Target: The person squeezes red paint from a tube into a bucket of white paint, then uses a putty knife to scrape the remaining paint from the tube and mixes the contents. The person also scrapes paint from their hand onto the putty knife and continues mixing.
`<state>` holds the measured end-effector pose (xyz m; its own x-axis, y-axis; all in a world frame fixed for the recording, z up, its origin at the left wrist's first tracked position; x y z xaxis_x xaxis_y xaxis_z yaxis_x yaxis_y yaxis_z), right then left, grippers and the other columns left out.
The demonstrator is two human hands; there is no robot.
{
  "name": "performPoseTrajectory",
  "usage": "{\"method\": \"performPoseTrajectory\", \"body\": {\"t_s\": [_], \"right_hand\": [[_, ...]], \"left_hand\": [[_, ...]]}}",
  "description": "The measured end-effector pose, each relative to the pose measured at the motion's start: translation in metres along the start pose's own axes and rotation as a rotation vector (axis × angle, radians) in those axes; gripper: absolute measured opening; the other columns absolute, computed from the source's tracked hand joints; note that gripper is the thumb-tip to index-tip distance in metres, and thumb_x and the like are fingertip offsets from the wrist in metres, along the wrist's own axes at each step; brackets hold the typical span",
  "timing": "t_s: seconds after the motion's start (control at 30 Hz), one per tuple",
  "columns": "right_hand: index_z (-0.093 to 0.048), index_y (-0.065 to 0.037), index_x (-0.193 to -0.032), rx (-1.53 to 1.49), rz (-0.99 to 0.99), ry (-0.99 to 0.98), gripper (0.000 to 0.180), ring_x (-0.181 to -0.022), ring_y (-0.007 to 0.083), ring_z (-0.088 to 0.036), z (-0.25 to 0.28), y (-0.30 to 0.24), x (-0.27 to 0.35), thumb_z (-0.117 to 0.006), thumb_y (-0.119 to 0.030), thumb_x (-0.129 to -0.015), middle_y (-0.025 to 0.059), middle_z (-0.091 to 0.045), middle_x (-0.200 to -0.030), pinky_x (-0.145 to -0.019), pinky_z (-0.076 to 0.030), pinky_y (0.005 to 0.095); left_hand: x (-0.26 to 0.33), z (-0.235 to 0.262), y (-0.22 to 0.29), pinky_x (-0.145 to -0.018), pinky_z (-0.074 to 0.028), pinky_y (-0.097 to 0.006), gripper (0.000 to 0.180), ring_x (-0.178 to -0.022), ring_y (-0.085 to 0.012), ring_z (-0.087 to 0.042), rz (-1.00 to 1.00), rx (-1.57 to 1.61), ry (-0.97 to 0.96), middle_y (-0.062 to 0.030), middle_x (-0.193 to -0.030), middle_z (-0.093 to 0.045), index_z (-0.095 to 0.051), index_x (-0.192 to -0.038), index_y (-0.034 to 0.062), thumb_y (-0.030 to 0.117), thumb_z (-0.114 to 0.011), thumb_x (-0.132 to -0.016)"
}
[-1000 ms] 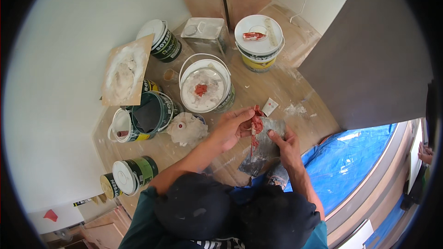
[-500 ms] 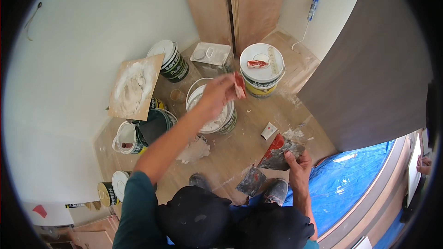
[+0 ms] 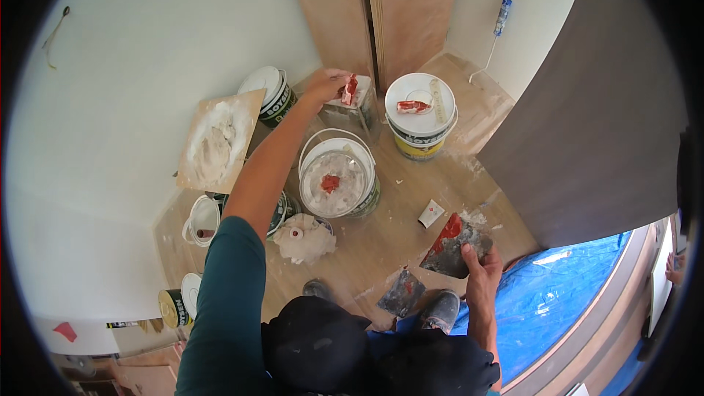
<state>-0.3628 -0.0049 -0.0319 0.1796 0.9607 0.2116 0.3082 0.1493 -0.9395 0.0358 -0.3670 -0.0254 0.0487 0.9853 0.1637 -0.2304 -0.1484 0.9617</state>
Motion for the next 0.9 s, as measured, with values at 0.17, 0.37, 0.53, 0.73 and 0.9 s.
{"method": "performPoseTrajectory", "body": {"t_s": [0.17, 0.37, 0.53, 0.73, 0.9], "right_hand": [[-0.064, -0.001, -0.124, 0.046, 0.043, 0.057, 0.033, -0.106, 0.0139, -0.063, 0.009, -0.010, -0.010, -0.071, -0.010, -0.093, 0.0059, -0.070, -0.116, -0.098, -0.047, 0.0316], [-0.066, -0.003, -0.119, 0.122, 0.092, 0.174, 0.030, -0.102, 0.0123, -0.063, 0.052, -0.013, -0.009, -0.075, -0.012, -0.092, 0.0050, -0.071, -0.112, -0.095, -0.047, 0.0298], [-0.065, -0.003, -0.114, 0.081, 0.104, -0.003, 0.024, -0.100, 0.0112, -0.063, 0.035, -0.009, -0.010, -0.074, -0.008, -0.092, 0.0046, -0.071, -0.109, -0.092, -0.047, 0.0287], [-0.063, -0.002, -0.105, 0.218, 0.130, -0.081, 0.016, -0.101, 0.0128, -0.064, 0.030, -0.003, -0.004, -0.072, -0.003, -0.092, 0.0099, -0.072, -0.110, -0.091, -0.049, 0.0278], [-0.062, -0.001, -0.105, 0.288, 0.151, -0.071, 0.015, -0.100, 0.0134, -0.063, 0.027, -0.007, 0.000, -0.071, -0.001, -0.092, 0.0128, -0.072, -0.110, -0.090, -0.049, 0.0283]], "left_hand": [[0.015, 0.005, 0.041, -0.082, -0.055, -0.038, 0.039, -0.088, -0.0287, -0.072, -0.461, -1.009, 0.454, -0.0186, -0.098, -0.073, -0.071, -0.111, 0.0024, 0.037, -0.067, -0.094], [0.218, -0.126, 0.042, -0.058, -0.047, -0.029, 0.022, -0.060, -0.0158, -0.058, -0.369, -0.498, -0.098, -0.0107, -0.078, -0.069, -0.071, -0.092, 0.0075, 0.029, -0.071, -0.091], [0.343, -0.186, -0.107, -0.062, -0.052, -0.039, 0.029, -0.074, -0.0285, -0.066, -0.084, -0.737, -0.688, -0.0112, -0.085, -0.067, -0.068, -0.101, 0.0075, 0.032, -0.074, -0.088], [0.382, -0.258, -0.144, -0.074, -0.055, -0.043, 0.062, -0.092, -0.0311, -0.067, -0.369, -0.816, -0.846, -0.0126, -0.113, -0.056, -0.053, -0.129, 0.0086, 0.023, -0.082, -0.076], [0.366, -0.287, -0.149, -0.075, -0.055, -0.040, 0.072, -0.096, -0.0302, -0.063, -0.619, -0.982, -0.781, -0.0143, -0.112, -0.053, -0.052, -0.122, 0.0048, 0.019, -0.090, -0.062]]}}
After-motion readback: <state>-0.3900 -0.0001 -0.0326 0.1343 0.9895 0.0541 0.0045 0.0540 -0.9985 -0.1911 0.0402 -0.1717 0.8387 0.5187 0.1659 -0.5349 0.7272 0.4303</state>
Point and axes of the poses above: each hand's wrist, its own x-axis away from the middle knuckle, its own z-axis out of the back of the hand, y = z × x, the point moved 4 cm from there along -x, towards the middle knuckle
